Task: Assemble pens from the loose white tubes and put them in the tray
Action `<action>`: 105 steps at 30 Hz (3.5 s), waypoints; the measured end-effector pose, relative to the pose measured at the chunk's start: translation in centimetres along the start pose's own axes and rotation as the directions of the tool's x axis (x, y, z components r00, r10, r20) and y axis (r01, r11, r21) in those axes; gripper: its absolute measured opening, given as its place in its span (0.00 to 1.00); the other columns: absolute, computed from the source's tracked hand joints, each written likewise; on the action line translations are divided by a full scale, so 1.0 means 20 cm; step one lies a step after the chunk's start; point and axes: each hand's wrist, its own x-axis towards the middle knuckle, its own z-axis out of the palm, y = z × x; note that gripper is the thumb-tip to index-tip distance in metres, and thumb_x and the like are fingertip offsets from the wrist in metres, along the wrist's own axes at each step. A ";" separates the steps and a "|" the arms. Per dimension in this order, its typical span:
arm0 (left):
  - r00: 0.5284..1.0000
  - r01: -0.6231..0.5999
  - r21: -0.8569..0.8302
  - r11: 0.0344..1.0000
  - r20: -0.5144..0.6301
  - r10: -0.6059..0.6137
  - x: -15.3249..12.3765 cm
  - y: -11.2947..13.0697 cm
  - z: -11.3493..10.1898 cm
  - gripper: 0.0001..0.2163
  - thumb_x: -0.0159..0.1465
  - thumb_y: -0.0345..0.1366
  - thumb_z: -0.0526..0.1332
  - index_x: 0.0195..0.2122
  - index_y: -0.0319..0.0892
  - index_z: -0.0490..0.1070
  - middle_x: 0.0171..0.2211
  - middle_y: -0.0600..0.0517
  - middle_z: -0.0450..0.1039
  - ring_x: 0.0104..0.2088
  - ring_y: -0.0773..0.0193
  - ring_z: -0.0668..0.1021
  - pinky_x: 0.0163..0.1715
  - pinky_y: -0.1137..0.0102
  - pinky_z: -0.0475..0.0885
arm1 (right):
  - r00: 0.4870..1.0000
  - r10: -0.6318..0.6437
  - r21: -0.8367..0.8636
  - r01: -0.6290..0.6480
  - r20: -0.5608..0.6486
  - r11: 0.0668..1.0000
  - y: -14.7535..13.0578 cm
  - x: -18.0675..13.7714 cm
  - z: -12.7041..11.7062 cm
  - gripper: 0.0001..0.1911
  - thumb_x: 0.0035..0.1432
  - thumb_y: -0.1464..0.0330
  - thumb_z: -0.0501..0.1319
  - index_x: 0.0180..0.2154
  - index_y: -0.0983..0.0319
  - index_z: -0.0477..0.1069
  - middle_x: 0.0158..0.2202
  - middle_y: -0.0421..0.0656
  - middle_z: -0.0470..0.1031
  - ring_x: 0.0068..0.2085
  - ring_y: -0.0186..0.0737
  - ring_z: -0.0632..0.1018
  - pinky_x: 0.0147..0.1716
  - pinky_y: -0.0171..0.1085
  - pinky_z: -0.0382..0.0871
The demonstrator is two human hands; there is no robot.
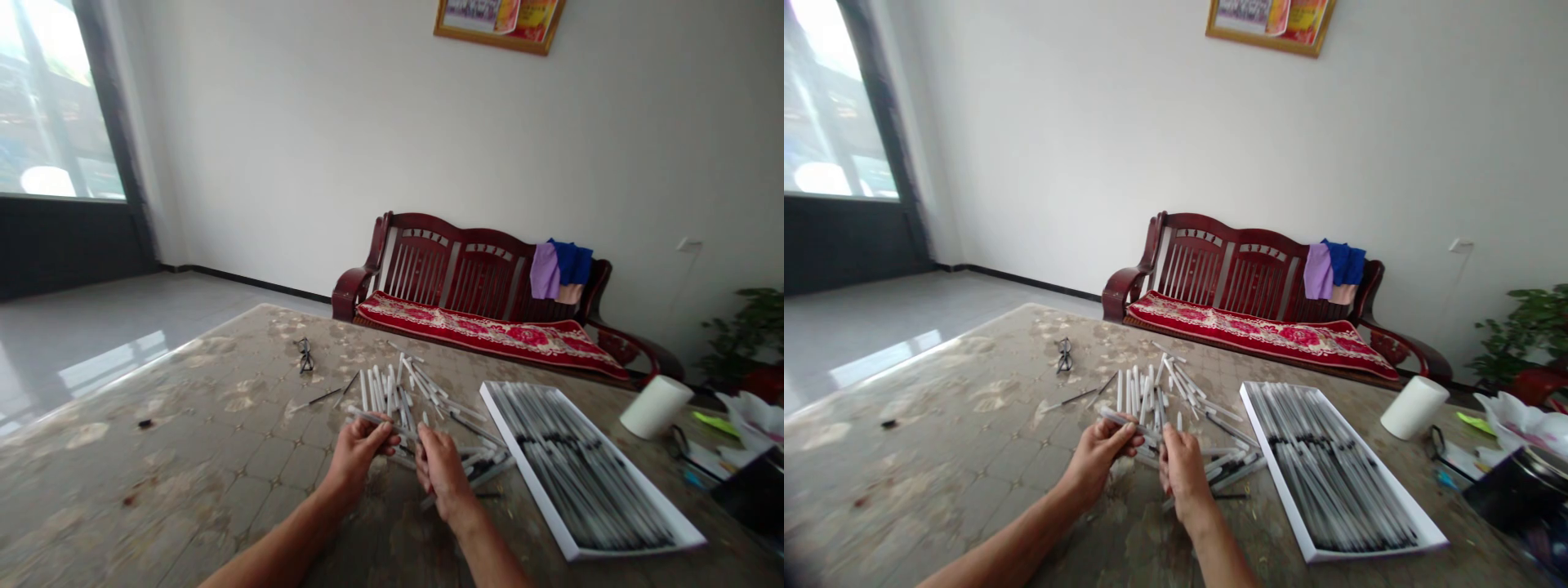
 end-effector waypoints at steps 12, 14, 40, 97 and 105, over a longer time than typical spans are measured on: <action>0.987 -0.140 0.214 0.967 0.112 0.118 -0.03 0.01 0.02 0.17 0.45 0.46 0.74 0.28 0.39 0.75 0.19 0.52 0.75 0.21 0.63 0.77 0.20 0.73 0.72 | 0.963 -0.078 -0.032 0.089 0.256 0.996 -0.07 -0.01 -0.09 0.28 0.50 0.41 0.61 0.29 0.62 0.68 0.19 0.33 0.68 0.15 0.27 0.65 0.10 0.25 0.52; 0.986 -0.140 0.262 0.955 0.130 0.109 -0.02 -0.01 0.02 0.18 0.47 0.47 0.73 0.30 0.40 0.74 0.20 0.52 0.75 0.22 0.63 0.77 0.20 0.72 0.71 | 0.957 -0.068 -0.060 0.089 0.284 0.994 -0.07 0.00 -0.11 0.28 0.49 0.41 0.61 0.27 0.61 0.66 0.17 0.32 0.65 0.15 0.26 0.63 0.11 0.26 0.51; 0.720 -0.670 0.537 -0.512 0.637 -0.273 0.55 0.07 0.35 0.06 0.54 0.25 0.67 0.30 0.42 0.80 0.33 0.43 0.81 0.40 0.49 0.78 0.46 0.55 0.64 | 0.809 -0.323 -0.167 0.277 -0.491 0.946 0.06 0.26 -0.37 0.19 0.57 0.52 0.50 0.22 0.56 0.61 0.17 0.36 0.67 0.17 0.35 0.67 0.19 0.34 0.60; 0.994 0.096 0.083 0.992 -0.064 -0.091 0.12 0.05 -0.09 0.25 0.43 0.55 0.72 0.26 0.43 0.61 0.16 0.66 0.53 0.12 0.79 0.51 0.12 0.78 0.43 | 0.779 -0.627 -0.621 0.504 0.026 0.601 0.04 0.06 -0.16 0.18 0.66 0.62 0.50 0.39 0.59 0.77 0.36 0.47 0.80 0.39 0.43 0.80 0.39 0.35 0.69; 0.999 0.037 0.224 0.974 -0.042 -0.029 0.10 0.07 -0.08 0.23 0.46 0.56 0.69 0.24 0.42 0.66 0.12 0.66 0.49 0.12 0.77 0.50 0.13 0.77 0.43 | 0.640 -0.752 -0.729 0.590 0.160 0.347 0.00 0.04 -0.18 0.18 0.68 0.59 0.50 0.41 0.57 0.77 0.35 0.46 0.78 0.37 0.43 0.78 0.38 0.36 0.68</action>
